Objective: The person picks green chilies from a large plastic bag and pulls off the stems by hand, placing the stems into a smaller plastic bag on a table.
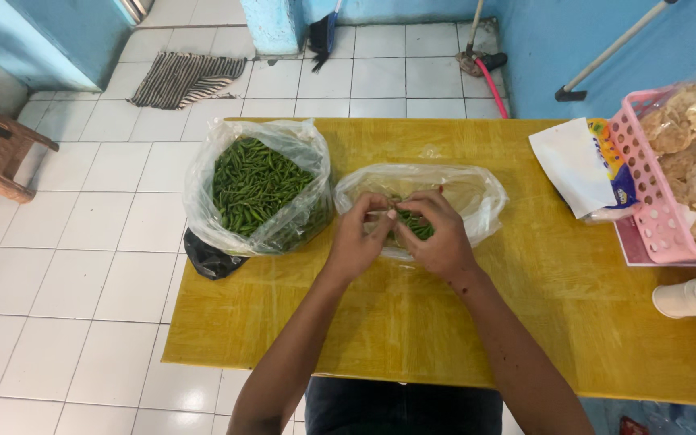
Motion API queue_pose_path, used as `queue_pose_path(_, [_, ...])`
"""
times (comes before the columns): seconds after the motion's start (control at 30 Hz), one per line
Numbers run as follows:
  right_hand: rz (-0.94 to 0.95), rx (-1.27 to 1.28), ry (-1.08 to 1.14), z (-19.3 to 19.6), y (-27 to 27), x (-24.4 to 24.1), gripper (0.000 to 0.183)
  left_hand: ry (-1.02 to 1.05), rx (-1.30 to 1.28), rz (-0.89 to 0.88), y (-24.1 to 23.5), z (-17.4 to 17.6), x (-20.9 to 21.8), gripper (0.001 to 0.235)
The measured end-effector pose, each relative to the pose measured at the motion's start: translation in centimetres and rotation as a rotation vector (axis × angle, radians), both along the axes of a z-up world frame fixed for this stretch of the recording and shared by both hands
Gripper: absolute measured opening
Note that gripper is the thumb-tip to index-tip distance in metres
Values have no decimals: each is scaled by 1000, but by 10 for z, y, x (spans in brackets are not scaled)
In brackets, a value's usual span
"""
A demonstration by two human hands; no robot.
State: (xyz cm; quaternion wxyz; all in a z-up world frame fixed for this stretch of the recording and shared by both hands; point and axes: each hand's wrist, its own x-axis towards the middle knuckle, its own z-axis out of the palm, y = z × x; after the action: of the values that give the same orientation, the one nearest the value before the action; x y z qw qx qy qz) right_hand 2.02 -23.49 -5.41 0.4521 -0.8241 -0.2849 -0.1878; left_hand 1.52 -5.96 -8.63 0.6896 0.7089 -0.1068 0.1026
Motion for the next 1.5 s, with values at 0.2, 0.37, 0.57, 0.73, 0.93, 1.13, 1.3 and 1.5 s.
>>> queue_pose_path(0.2, [17,-19,-5,2,0,-1,23,26,94,-12,1,11,-3,15])
queue_pose_path(0.37, [15,-36,-16,1,1,-2,20,16,76,-26,5,12,-1,13])
queue_pose_path(0.57, [42,38,103,-1,1,-1,16,-35,277,46,11,25,-3,14])
queue_pose_path(0.73, [48,34,121,0,2,-2,16,-123,349,57,11,37,-6,13])
queue_pose_path(0.93, [-6,-73,-44,5,4,-5,19,-253,483,118,12,47,-12,11])
queue_pose_path(1.13, [-32,-149,-166,9,5,-6,17,-294,552,93,16,48,-10,8])
queue_pose_path(1.3, [-22,-154,-205,3,4,-5,17,-198,463,67,18,41,-10,13])
queue_pose_path(1.5, [18,-21,-150,-6,4,-5,17,186,68,-223,21,9,4,21])
